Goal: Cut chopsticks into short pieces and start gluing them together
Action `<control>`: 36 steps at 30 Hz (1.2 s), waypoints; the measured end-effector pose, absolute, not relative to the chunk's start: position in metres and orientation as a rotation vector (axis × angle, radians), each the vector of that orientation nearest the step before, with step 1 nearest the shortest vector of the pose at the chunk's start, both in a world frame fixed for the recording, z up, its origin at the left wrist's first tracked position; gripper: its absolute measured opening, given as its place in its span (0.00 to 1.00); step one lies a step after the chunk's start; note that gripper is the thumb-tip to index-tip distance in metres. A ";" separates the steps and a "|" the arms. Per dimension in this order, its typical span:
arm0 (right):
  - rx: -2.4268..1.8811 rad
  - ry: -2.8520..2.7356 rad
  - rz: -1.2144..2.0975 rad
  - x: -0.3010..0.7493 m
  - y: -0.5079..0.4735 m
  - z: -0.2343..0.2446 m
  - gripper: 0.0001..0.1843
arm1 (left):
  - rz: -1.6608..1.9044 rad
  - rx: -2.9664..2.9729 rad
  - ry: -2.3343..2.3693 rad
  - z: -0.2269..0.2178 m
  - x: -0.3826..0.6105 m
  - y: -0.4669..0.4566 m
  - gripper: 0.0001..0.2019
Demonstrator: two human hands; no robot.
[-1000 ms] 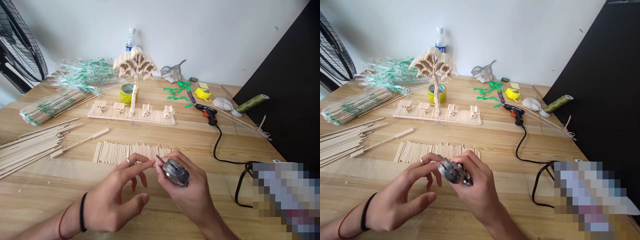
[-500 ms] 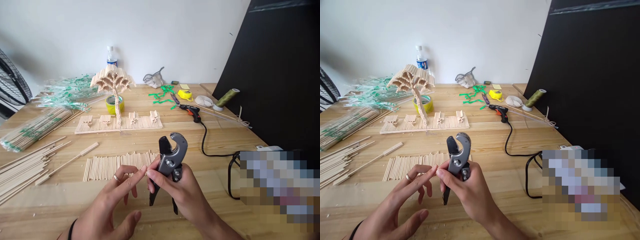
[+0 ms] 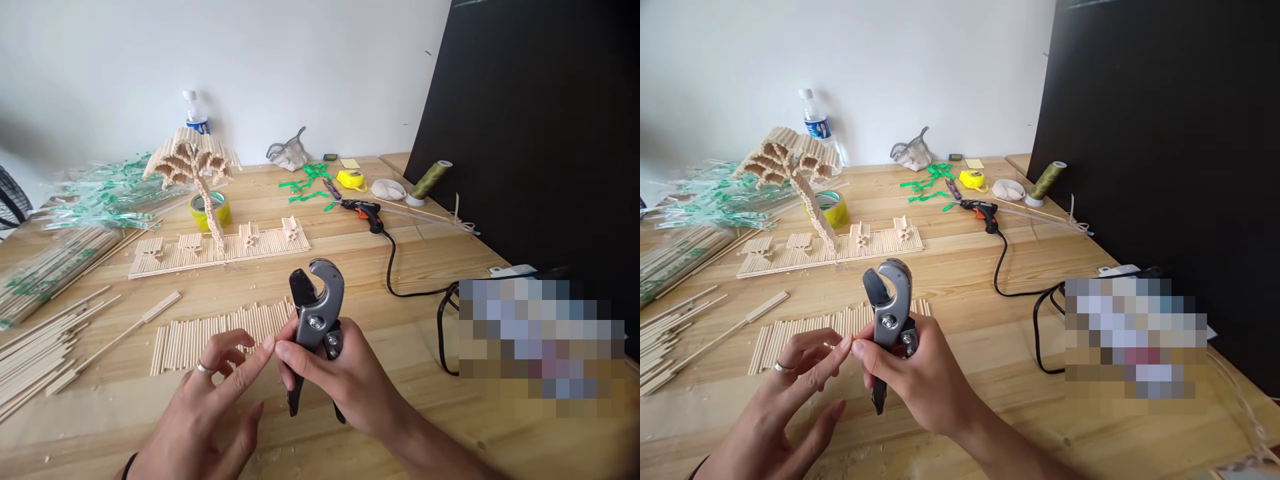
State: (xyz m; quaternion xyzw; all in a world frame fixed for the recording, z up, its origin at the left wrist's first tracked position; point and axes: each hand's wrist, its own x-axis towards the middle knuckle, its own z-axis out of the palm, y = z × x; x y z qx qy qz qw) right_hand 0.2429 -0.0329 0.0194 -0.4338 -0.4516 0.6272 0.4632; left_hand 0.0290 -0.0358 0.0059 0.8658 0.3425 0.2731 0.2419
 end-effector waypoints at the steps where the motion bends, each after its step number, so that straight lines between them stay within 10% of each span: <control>1: -1.068 -1.106 1.547 0.243 -0.033 0.019 0.13 | 0.738 2.375 0.942 0.005 0.029 -0.035 0.36; 36: -1.005 -1.141 1.529 0.243 -0.033 0.017 0.11 | 0.750 2.314 0.902 0.008 0.028 -0.035 0.35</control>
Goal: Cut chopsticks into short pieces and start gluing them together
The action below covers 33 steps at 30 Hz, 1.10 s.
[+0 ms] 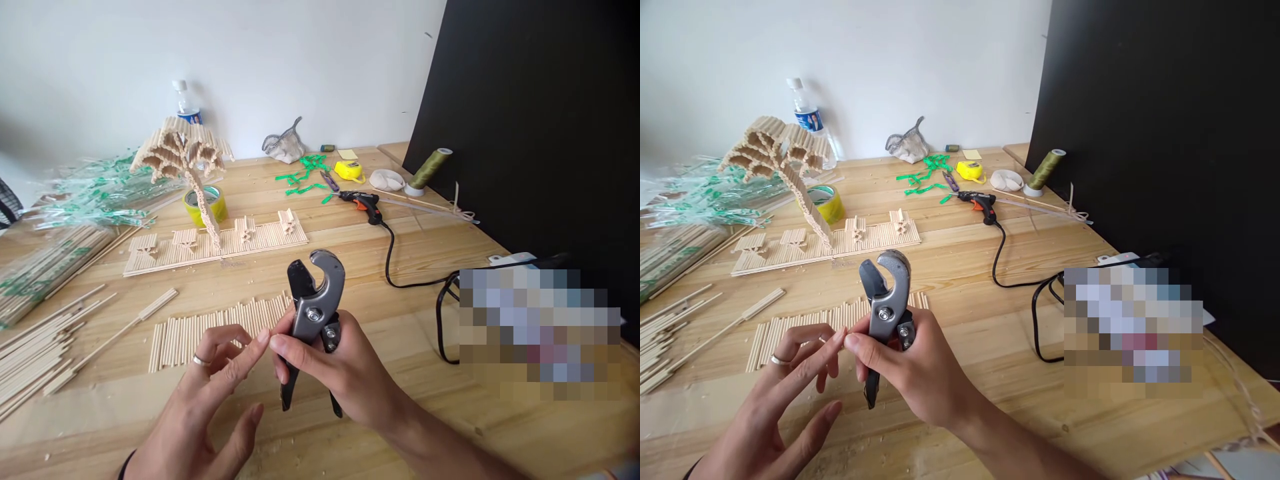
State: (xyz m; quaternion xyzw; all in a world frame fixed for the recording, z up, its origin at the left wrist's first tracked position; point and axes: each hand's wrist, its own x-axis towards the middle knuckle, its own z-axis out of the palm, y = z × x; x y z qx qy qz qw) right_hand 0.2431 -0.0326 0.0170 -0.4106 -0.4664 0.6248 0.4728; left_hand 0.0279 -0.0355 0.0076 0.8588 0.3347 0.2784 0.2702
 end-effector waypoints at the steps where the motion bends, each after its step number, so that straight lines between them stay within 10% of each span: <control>1: -1.007 -1.141 1.529 0.243 -0.033 0.017 0.11 | 0.741 2.323 0.909 0.008 0.028 -0.035 0.35; 33: -0.937 -1.099 1.586 0.242 -0.032 0.013 0.12 | 0.727 2.029 0.907 0.010 0.024 -0.034 0.29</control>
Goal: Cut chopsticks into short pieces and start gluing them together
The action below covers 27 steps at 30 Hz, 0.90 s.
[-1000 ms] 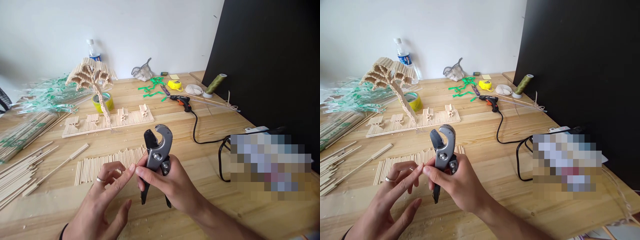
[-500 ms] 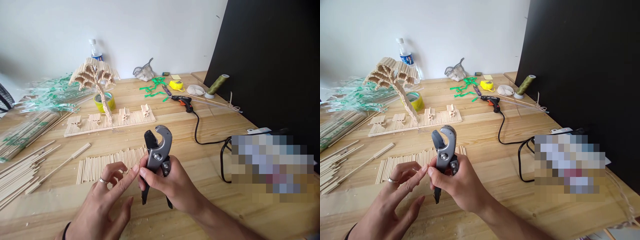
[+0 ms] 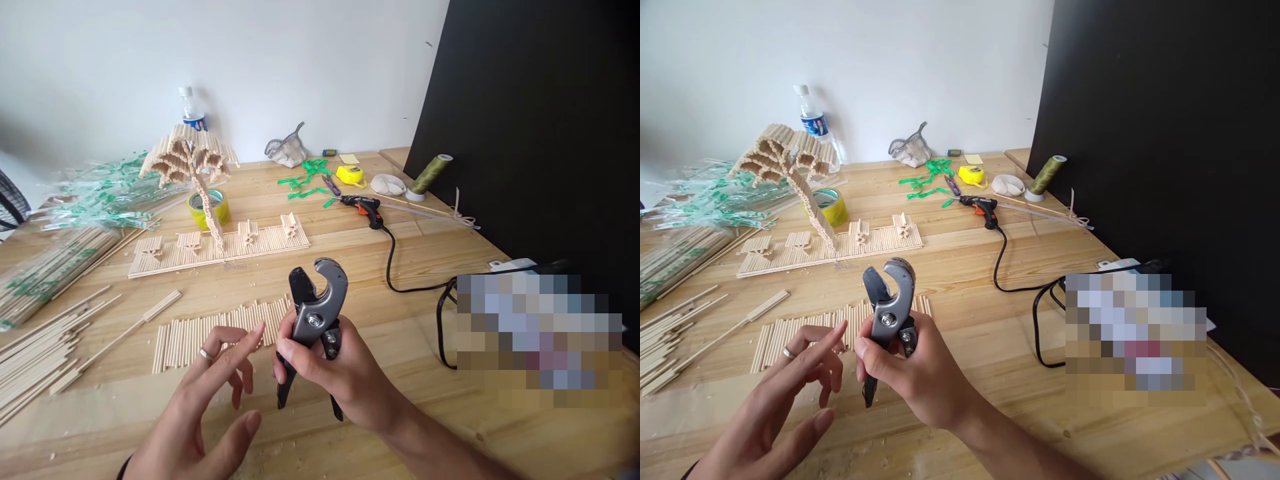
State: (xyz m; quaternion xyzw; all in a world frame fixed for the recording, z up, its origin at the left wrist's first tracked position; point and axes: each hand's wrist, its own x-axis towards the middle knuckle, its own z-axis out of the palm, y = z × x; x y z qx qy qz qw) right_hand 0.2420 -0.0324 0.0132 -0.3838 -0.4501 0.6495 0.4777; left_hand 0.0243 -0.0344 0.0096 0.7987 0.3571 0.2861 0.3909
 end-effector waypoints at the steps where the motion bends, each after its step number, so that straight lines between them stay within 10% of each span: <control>1: -0.933 -1.116 1.576 0.243 -0.032 0.013 0.13 | 0.713 1.947 0.877 0.010 0.023 -0.035 0.28; 27: -0.998 -1.088 1.527 0.240 -0.035 0.011 0.09 | 0.797 2.190 0.889 0.008 0.028 -0.037 0.34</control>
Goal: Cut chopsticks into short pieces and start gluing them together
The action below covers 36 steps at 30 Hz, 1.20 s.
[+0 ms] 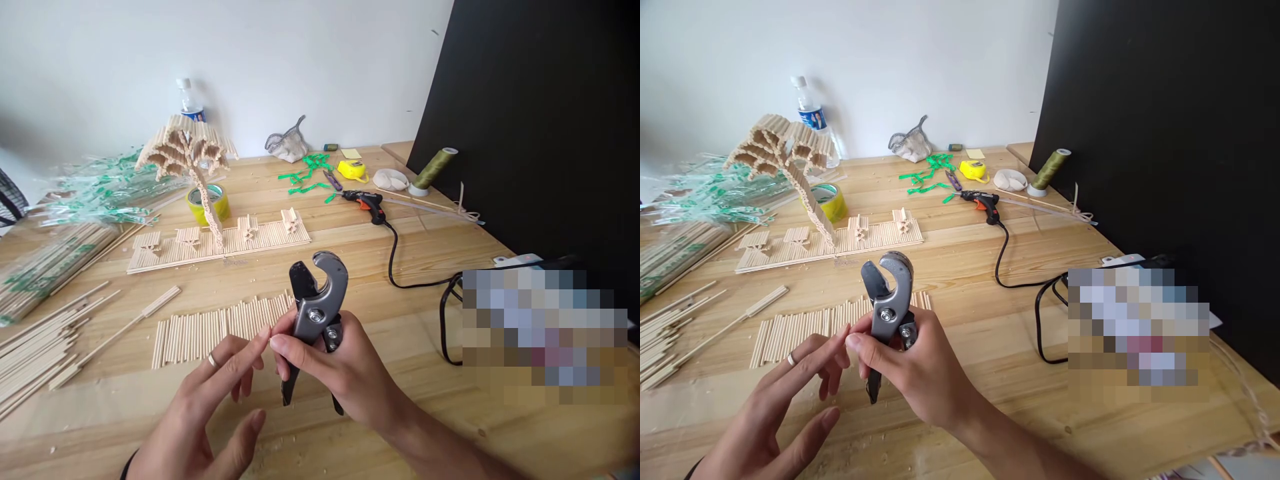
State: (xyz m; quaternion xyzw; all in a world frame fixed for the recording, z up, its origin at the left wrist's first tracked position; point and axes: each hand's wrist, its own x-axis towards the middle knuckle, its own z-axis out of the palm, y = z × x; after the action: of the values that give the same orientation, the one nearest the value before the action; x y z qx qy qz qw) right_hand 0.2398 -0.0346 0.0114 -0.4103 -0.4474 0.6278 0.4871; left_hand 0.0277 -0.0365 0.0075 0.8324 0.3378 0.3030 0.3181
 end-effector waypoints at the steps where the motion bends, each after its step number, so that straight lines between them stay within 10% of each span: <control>1: -1.004 -1.089 1.526 0.240 -0.035 0.012 0.09 | 0.799 2.213 0.894 0.007 0.028 -0.036 0.35; 36: -1.078 -1.081 1.528 0.240 -0.035 0.013 0.13 | 0.717 2.326 0.932 0.009 0.033 -0.038 0.37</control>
State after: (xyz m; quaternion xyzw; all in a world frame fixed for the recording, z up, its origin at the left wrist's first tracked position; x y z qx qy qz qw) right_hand 0.2399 -0.0346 0.0135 -0.4403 -0.4414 0.6240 0.4711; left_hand 0.0335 -0.0384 0.0086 0.8606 0.3449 0.2653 0.2647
